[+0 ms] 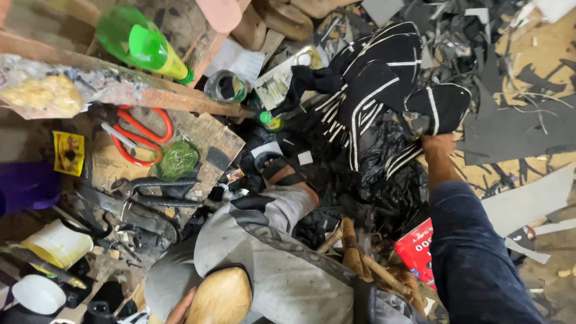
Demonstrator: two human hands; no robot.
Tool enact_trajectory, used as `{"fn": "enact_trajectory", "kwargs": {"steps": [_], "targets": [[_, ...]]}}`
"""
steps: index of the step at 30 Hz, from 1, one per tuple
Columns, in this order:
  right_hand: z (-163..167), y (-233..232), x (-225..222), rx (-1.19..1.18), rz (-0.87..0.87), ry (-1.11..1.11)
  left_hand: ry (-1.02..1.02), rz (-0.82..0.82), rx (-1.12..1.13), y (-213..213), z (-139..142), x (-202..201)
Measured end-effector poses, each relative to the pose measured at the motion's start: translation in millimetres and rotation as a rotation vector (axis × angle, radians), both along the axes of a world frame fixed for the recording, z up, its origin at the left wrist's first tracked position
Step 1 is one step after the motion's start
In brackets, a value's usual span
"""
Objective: The person assembles a black shoe by inserting a wooden shoe last into the upper, then uses a hammer to tap and secure the shoe last and upper together. The person handles the shoe and last repeatedly, adjusting and tapping until the assembly is complete.
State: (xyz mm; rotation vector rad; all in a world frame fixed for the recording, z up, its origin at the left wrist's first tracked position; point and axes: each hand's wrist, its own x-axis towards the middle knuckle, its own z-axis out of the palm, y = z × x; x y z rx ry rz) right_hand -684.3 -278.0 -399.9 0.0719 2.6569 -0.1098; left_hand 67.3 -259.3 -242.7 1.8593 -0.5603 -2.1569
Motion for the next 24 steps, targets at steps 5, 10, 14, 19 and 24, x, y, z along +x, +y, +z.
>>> {"fn": "enact_trajectory", "kwargs": {"steps": [5, 10, 14, 19, 24], "targets": [[-15.4, 5.7, 3.0, 0.085, -0.183, 0.078, 0.022, -0.065, -0.094, 7.3, -4.6, 8.1], [-26.0, 11.9, -4.2, -0.016, -0.027, 0.206, 0.033, -0.074, -0.128, 10.9, -9.2, 8.2], [-31.0, 15.5, -6.2, 0.057, -0.053, 0.292, 0.046, -0.094, -0.169, 13.8, -5.8, 5.6], [-22.4, 35.5, 0.7, -0.251, -0.196, 0.305, 0.065, -0.159, -0.274, 13.3, -2.7, 4.6], [-5.7, 52.2, 2.7, -0.185, 0.153, 0.427, 0.090, -0.247, -0.440, 19.3, -5.2, 8.6]]}}
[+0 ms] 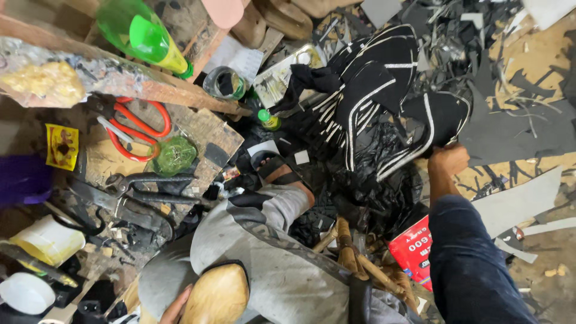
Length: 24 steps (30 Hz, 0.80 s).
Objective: The person assembles a black shoe by inserting a wooden shoe last into the upper, then uses a hammer to tap and secure the shoe last and upper together. The person handles the shoe and last repeatedly, adjusting and tapping until the assembly is complete.
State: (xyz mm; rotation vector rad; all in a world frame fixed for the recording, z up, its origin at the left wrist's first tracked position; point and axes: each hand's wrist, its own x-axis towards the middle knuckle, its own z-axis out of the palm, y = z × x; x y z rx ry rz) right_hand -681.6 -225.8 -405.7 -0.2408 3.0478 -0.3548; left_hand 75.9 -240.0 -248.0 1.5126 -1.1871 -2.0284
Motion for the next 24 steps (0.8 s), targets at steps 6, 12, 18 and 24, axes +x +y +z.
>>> {"fn": "enact_trajectory", "kwargs": {"steps": [6, 12, 18, 24], "targets": [[10.8, -8.0, 1.4, -1.003, 0.098, -0.320, -0.100, 0.239, 0.438, -12.0, 0.9, -3.3], [65.0, 29.6, 15.7, -0.929, 0.300, 0.132, -0.114, 0.194, 0.539, -45.0, 86.5, -76.4], [207.5, 42.0, 48.6, -1.652, 0.167, -0.832, 0.046, -0.419, 0.027, -57.6, 230.2, -138.3], [326.6, 28.0, 113.7, -1.716, -0.120, -1.450, -0.089, -0.411, 0.053, -47.3, 242.8, -155.2]]}}
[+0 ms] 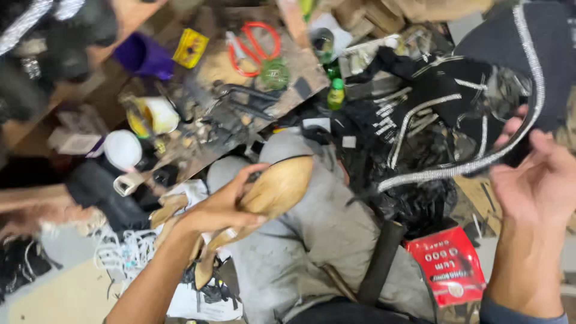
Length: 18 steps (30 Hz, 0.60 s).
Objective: The person assembles a black shoe by inserting a wooden shoe last into the upper, then uses a hammer to tap and secure the shoe last and upper together. The person handles the shoe and last repeatedly, adjusting and tapping until the assembly is complete.
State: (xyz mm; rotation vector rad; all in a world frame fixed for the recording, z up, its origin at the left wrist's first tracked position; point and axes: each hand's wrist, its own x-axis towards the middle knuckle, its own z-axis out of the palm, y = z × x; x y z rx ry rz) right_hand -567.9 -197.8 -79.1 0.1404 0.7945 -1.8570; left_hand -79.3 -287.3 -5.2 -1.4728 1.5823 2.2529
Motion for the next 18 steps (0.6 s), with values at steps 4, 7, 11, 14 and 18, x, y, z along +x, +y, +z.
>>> {"fn": "enact_trajectory", "kwargs": {"steps": [4, 7, 11, 14, 18], "targets": [[29.5, 14.5, 57.7, -0.045, 0.412, 0.202, 0.103, 0.273, -0.238, 56.7, 20.9, 0.8], [32.4, 14.5, 118.6, -0.036, 0.680, 0.241, 0.228, 0.615, -0.283, 105.4, 33.1, 10.1], [42.1, 25.1, 205.6, -0.040, 0.731, 1.149, 0.406, 1.045, -0.300, 157.9, 25.2, 24.1], [72.2, 58.6, 237.2, -0.260, 0.580, 1.462, 0.432, 1.247, -0.375, 176.1, 15.3, 17.1], [86.5, 89.4, 287.2, -0.842, 0.979, 1.458, 0.546, 1.398, -0.425, 185.3, 15.2, -15.6]]}}
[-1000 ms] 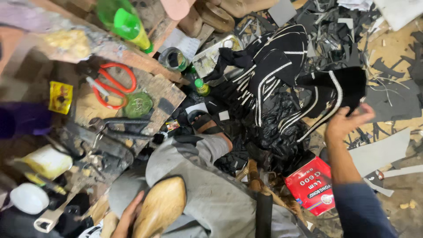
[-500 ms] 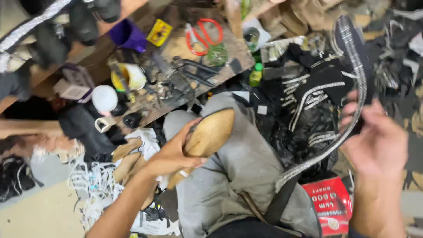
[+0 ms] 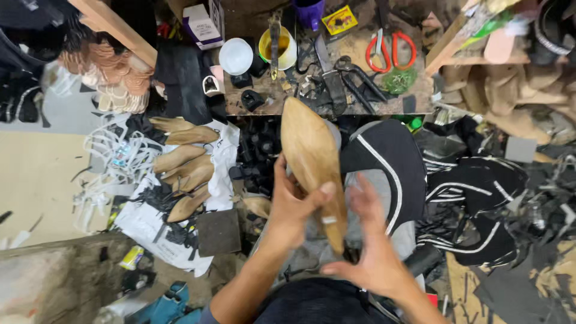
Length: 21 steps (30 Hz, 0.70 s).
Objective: The person assembles a black shoe by inserting a wooden shoe last into the upper, then uses a hammer to tap and secure the shoe last and upper together. The person handles the shoe and last repeatedly, adjusting and tapping until the assembly is complete.
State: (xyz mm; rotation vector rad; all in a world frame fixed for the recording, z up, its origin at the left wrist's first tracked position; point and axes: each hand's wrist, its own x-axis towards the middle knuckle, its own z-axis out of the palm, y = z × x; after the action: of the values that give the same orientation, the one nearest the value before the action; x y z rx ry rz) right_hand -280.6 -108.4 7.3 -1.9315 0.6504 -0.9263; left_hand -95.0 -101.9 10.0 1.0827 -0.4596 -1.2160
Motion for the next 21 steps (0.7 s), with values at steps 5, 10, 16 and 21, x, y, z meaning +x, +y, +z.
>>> {"fn": "enact_trajectory", "kwargs": {"steps": [5, 10, 16, 21], "targets": [[-27.8, 29.7, 22.7, 0.213, -0.125, -0.058, 0.126, 0.003, -0.129, 5.3, 9.8, -0.5], [-55.9, 58.7, 18.1, 0.020, -0.145, -0.145, 0.286, -0.274, -0.480, -5.5, 15.6, 34.8], [-50.2, 61.0, 23.0, -0.015, -0.078, -0.155, 0.248, -0.290, -0.507, -1.3, 28.1, 33.9], [-44.1, 62.7, 24.3, -0.081, -0.104, -0.127, 0.259, -0.294, -0.546, 0.7, 31.2, 33.3]]}}
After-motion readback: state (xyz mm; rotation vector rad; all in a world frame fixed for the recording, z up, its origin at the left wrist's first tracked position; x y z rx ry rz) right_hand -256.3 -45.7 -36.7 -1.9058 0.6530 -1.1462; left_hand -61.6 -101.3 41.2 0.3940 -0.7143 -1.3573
